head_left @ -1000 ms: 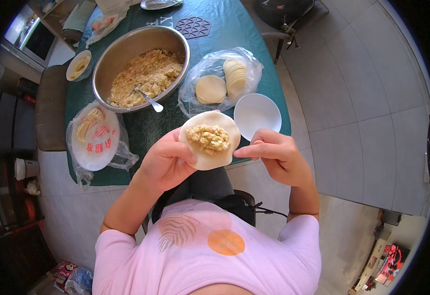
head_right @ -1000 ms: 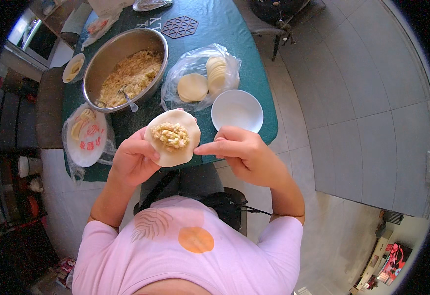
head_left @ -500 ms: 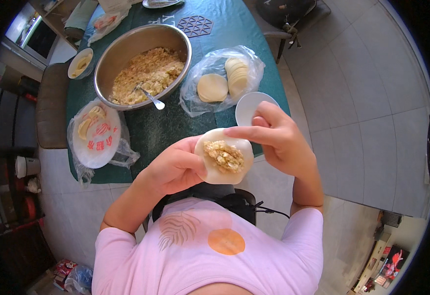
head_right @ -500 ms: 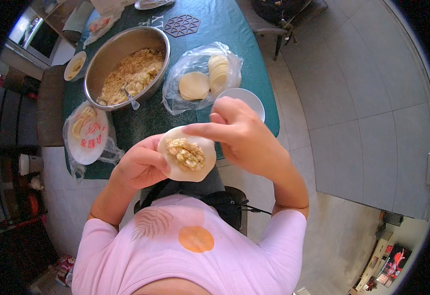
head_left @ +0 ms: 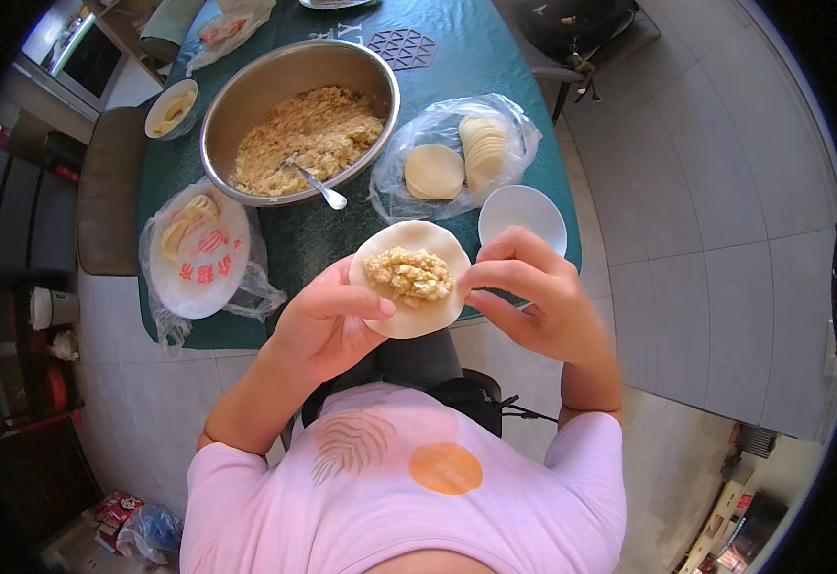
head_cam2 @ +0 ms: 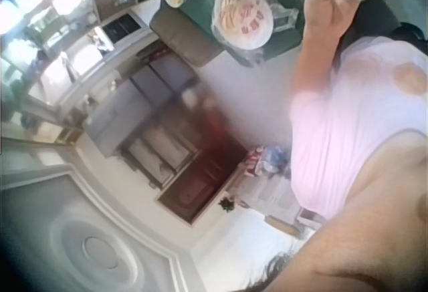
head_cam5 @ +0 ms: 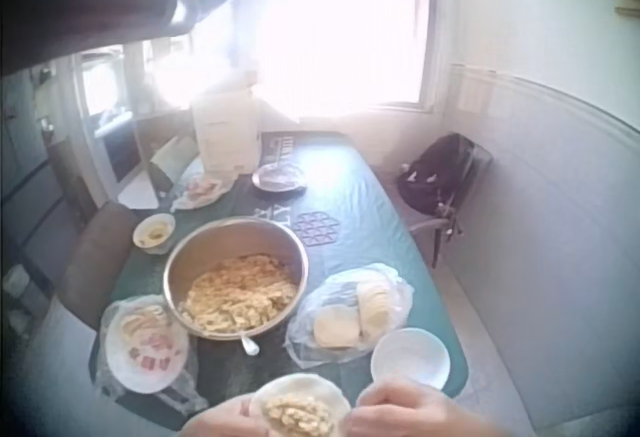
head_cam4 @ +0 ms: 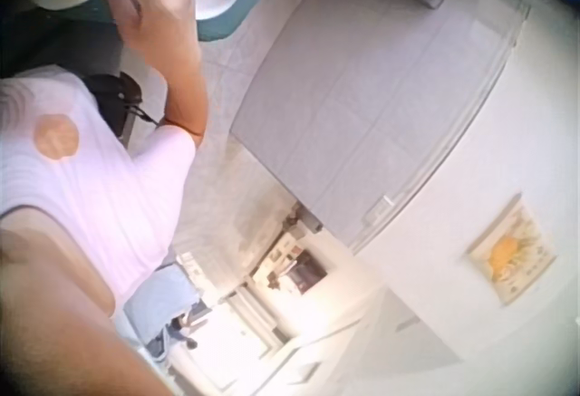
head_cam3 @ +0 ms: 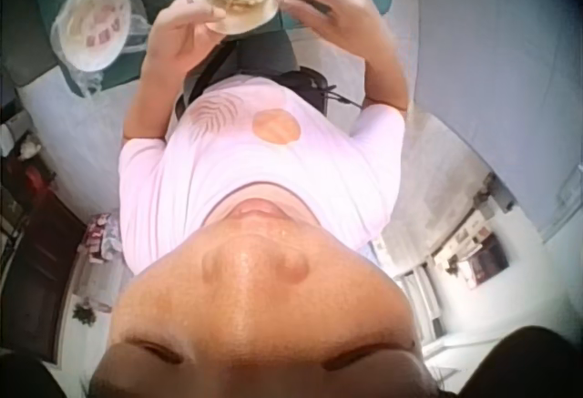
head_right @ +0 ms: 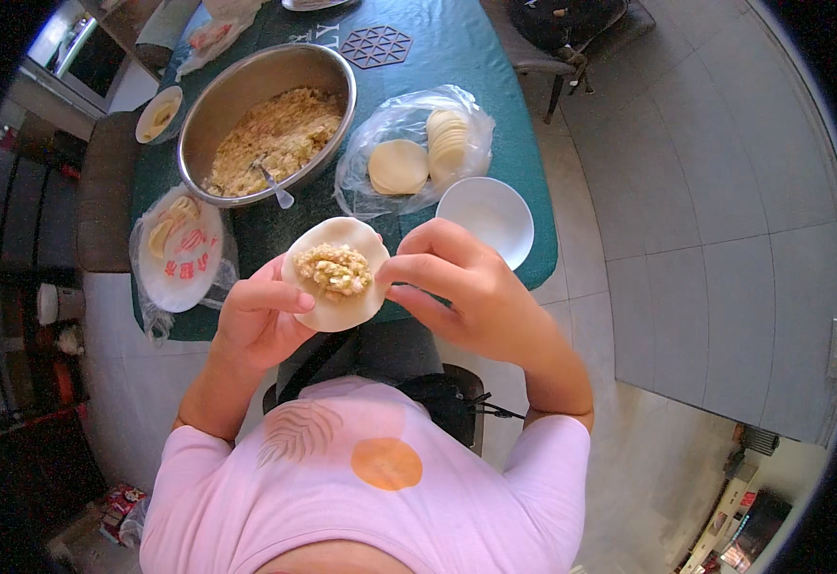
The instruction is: The person prepares dumplings by placing a spoonful of filling onto a round dough wrapper, then folding and pleating the edges to seal the dumpling. The finished dumplings are placed on a plate on the table.
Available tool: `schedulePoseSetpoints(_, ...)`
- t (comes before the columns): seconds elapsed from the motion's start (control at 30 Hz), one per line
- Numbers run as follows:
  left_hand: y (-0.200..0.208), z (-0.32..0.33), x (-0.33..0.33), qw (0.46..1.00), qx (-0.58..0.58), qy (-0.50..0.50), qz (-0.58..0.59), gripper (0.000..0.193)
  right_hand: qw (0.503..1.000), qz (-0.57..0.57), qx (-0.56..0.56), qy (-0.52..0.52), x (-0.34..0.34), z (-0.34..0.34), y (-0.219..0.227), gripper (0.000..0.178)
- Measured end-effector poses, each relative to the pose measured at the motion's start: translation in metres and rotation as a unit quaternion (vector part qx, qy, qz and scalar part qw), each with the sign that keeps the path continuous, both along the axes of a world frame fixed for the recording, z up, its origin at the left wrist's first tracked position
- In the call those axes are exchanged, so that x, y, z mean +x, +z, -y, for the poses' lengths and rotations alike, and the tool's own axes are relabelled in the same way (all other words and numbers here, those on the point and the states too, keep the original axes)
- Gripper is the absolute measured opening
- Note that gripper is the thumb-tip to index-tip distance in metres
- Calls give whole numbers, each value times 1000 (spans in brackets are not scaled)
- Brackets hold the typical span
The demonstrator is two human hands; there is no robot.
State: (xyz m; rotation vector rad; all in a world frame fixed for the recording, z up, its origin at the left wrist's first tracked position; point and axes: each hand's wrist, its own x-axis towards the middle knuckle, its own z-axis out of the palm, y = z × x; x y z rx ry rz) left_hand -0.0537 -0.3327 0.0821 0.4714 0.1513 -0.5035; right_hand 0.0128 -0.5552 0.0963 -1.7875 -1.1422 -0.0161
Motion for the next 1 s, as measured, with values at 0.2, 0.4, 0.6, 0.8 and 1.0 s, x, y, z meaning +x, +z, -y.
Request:
schedulePoseSetpoints(0.2, 8, -17, -11, 992, 122, 4, 14, 53, 999, -36, 34, 20, -2, -23, -1, 21)
schedulePoseSetpoints(0.4, 16, -41, -18, 967, 250, 26, 39, 43, 996, -77, 21, 39, -11, -53, -4, 19)
schedulePoseSetpoints(0.6, 17, -73, -28, 959, 279, 39, 1, 41, 998, -42, 31, 35, -19, -89, -5, 20)
schedulePoseSetpoints(0.8, 19, -92, -35, 948, 310, 68, 22, 33, 992, -99, 73, 7, -31, -125, -10, 19)
schedulePoseSetpoints(1.0, 10, -112, -41, 952, 297, 75, 14, 29, 966, -234, 103, -33, -45, -147, -17, 17)
